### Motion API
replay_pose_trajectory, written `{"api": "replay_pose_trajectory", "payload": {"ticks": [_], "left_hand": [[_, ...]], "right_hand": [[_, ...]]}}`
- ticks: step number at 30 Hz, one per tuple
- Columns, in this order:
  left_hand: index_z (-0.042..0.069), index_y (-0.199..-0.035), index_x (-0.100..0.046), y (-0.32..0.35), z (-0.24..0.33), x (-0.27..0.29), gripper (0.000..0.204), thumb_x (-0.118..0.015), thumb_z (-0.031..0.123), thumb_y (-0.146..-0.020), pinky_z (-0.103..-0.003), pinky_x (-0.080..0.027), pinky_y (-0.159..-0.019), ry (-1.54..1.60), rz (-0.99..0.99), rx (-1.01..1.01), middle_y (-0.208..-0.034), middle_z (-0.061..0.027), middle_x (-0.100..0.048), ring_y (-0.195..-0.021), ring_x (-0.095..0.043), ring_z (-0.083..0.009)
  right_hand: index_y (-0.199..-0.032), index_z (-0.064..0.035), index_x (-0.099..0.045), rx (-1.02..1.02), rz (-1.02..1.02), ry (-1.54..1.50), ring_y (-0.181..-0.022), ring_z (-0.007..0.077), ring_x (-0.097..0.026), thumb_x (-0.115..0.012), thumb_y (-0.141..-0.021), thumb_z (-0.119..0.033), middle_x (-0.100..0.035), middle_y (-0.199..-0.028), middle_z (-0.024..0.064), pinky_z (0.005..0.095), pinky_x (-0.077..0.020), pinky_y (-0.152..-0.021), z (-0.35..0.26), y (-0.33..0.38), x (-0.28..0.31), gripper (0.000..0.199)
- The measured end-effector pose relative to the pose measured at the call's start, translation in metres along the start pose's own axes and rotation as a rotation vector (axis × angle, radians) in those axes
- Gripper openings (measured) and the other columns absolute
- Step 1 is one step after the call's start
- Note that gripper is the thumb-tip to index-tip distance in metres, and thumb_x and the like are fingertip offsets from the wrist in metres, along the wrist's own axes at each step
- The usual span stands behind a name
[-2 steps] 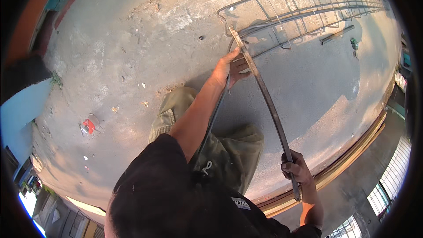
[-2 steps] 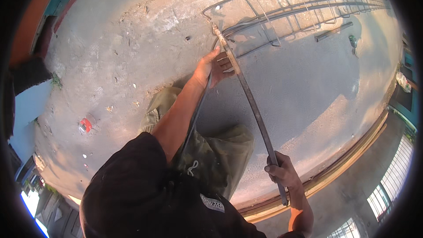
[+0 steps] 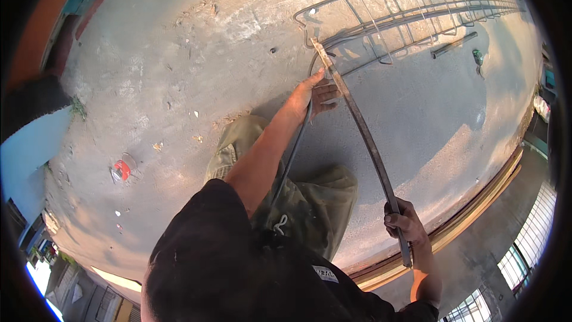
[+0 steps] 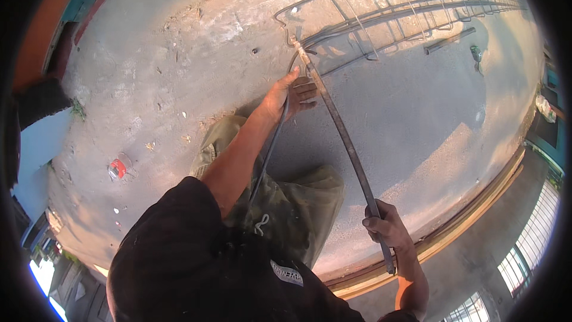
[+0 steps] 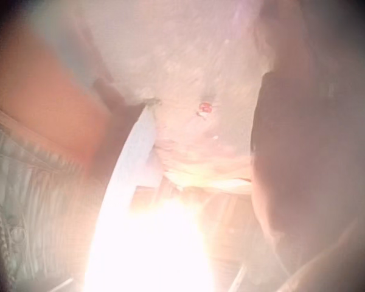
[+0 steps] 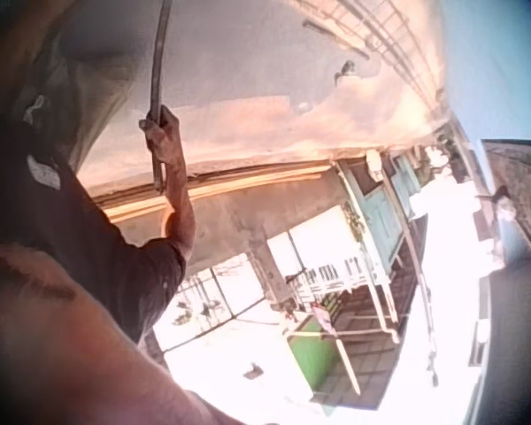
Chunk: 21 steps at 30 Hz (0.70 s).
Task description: The person uses a long metal bar as a lever to bend and shape a metal wire frame on a concrete floor. They repeatedly position the bar under the frame and apply downward pressure to adjust the wire's curvature. The person also uses a hammer to tap the frame and a broom to sweep the area.
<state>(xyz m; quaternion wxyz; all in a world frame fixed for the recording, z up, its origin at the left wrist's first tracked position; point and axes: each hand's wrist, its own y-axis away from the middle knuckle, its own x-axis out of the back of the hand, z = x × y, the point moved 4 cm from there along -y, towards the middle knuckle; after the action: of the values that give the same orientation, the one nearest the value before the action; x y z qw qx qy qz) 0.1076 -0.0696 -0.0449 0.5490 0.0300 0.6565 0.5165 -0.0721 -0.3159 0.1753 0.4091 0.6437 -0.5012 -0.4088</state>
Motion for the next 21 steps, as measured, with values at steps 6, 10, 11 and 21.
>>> {"api": "replay_pose_trajectory", "payload": {"ticks": [6, 10, 11, 21], "left_hand": [[0.002, -0.107, -0.052, 0.128, -0.042, 0.044, 0.036, -0.060, 0.036, -0.096, -0.035, -0.053, -0.060, -0.501, -0.129, 0.337, -0.092, -0.0127, -0.064, -0.071, -0.064, -0.0207], [0.003, -0.100, -0.053, 0.176, -0.054, 0.051, 0.025, -0.064, 0.024, -0.094, -0.029, -0.047, -0.050, -0.809, -0.086, 0.185, -0.075, -0.0067, -0.058, -0.057, -0.057, -0.0131], [0.003, -0.098, -0.053, 0.182, -0.056, 0.049, 0.023, -0.065, 0.022, -0.093, -0.028, -0.045, -0.048, -0.875, -0.053, 0.100, -0.072, -0.0052, -0.056, -0.055, -0.054, -0.0114], [-0.010, -0.098, -0.062, 0.228, 0.055, -0.025, 0.024, -0.069, 0.010, -0.087, -0.026, -0.046, -0.044, -1.100, -0.205, -0.135, -0.073, -0.0122, -0.064, -0.054, -0.058, -0.0133]], "right_hand": [[-0.077, -0.0064, -0.050, 0.112, 0.168, 0.342, -0.048, 0.0074, -0.041, -0.068, -0.077, -0.013, -0.044, -0.059, -0.0027, 0.0262, -0.0319, -0.042, -0.013, 0.039, 0.013, 0.019], [-0.082, -0.0075, -0.050, 0.125, 0.089, -0.050, -0.045, 0.0059, -0.038, -0.064, -0.080, -0.012, -0.042, -0.059, -0.0036, 0.0238, -0.0315, -0.039, 0.045, 0.070, -0.024, 0.015], [-0.083, -0.0074, -0.050, 0.131, 0.084, -0.129, -0.044, 0.0060, -0.038, -0.064, -0.081, -0.013, -0.041, -0.059, -0.0038, 0.0235, -0.0313, -0.039, 0.063, 0.077, -0.035, 0.015], [-0.086, -0.0096, -0.051, 0.186, 0.301, -0.294, -0.040, 0.0087, -0.037, -0.062, -0.085, -0.020, -0.041, -0.056, -0.0040, 0.0254, -0.0319, -0.036, 0.245, 0.067, -0.085, 0.015]]}}
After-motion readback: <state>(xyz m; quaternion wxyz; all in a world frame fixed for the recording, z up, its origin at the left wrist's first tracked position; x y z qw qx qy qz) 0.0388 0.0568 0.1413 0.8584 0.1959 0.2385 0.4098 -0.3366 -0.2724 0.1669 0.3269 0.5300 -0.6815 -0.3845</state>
